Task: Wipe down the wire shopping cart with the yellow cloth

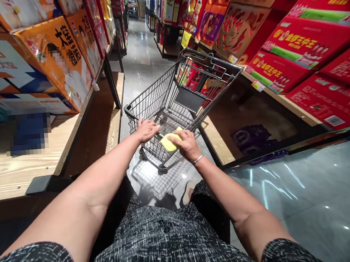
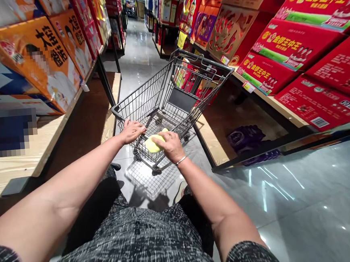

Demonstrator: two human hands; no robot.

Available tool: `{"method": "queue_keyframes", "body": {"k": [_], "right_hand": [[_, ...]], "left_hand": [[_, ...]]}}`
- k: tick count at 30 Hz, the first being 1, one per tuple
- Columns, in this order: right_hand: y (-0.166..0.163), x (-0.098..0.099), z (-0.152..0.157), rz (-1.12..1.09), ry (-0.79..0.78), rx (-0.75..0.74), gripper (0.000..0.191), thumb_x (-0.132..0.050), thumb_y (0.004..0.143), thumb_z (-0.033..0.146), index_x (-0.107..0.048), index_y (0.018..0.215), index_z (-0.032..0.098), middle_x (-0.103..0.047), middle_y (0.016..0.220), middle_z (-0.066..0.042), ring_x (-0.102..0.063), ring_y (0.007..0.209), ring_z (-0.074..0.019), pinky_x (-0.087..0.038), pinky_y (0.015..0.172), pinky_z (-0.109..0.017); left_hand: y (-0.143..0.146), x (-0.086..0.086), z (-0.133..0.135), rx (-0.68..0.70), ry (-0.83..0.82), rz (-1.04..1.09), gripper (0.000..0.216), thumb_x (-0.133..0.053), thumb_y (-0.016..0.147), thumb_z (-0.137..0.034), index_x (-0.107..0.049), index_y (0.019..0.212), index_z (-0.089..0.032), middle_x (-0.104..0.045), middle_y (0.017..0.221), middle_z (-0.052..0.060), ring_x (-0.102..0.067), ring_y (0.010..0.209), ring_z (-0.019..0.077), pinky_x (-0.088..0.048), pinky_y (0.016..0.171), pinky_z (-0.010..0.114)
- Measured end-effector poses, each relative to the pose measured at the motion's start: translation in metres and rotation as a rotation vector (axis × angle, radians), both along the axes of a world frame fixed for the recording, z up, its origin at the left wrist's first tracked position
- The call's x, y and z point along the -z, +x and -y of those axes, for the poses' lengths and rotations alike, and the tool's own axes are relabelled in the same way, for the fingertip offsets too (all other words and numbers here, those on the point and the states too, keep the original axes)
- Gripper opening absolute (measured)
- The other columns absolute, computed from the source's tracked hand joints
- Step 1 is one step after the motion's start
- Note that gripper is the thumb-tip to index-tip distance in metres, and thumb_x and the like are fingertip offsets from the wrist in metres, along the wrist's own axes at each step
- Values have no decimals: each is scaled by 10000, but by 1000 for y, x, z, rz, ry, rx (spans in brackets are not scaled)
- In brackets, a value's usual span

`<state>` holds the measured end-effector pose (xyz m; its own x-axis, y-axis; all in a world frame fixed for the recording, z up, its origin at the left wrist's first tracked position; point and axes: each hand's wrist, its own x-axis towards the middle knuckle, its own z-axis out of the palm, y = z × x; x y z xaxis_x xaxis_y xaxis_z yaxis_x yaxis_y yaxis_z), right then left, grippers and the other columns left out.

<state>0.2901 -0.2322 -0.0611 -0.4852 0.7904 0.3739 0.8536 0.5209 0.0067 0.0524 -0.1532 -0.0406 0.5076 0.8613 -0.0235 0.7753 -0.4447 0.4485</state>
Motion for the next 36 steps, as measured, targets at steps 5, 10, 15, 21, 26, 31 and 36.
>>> {"method": "queue_keyframes", "body": {"k": [5,10,15,21,26,31,36], "right_hand": [[67,-11,-72,-139,53,212,370,-482,924,169,-712,1193,274,-583,1282,-77,-441,1154,-257,-376,1009,-410],[68,-11,-90,-333,-17,372,502,-525,746,51,-704,1193,190,-426,1442,-110,-360,1310,-305,-338,1107,-480],[-14,24,-26,-488,68,273,620,-469,743,21,-660,1254,315,-382,1486,-39,-351,1347,-275,-370,1106,-482],[-70,87,21,-481,-48,323,534,-474,856,91,-576,1354,256,-386,1434,-120,-344,1343,-294,-407,1072,-473],[-63,143,46,-327,-317,156,423,-537,835,67,-720,1081,359,-538,1280,-53,-470,1140,-258,-483,941,-400],[-56,156,43,-451,-504,217,394,-563,719,5,-748,933,279,-590,1138,-67,-499,976,-208,-478,835,-314],[-54,127,-7,-625,-544,448,308,-529,639,20,-667,876,160,-572,883,-64,-509,830,-190,-475,775,-315]], "left_hand": [[-11,-1,-5,42,-27,-3,507,-351,950,-588,-762,945,-292,-658,1243,-18,-369,1344,256,78,1193,544],[-11,-9,-6,2,-42,-52,454,-440,917,-611,-743,1019,-288,-646,1280,10,-378,1353,284,44,1189,565],[5,-6,7,-6,27,86,473,-290,1005,-473,-687,1165,-270,-654,1254,21,-445,1284,240,-103,1188,525],[2,2,7,-37,4,125,601,-143,1041,-382,-736,1082,-296,-694,1190,-24,-454,1270,206,-34,1189,528],[-10,1,-2,-50,-16,138,617,-149,1040,-391,-758,1048,-292,-695,1211,-28,-455,1273,206,-3,1194,537],[-13,4,-6,-49,-28,156,632,-153,1039,-413,-772,1007,-290,-695,1206,-31,-450,1276,204,17,1203,529],[-15,4,-8,-54,-17,139,620,-164,1031,-427,-772,984,-309,-696,1208,-44,-445,1282,212,13,1204,540]]}}
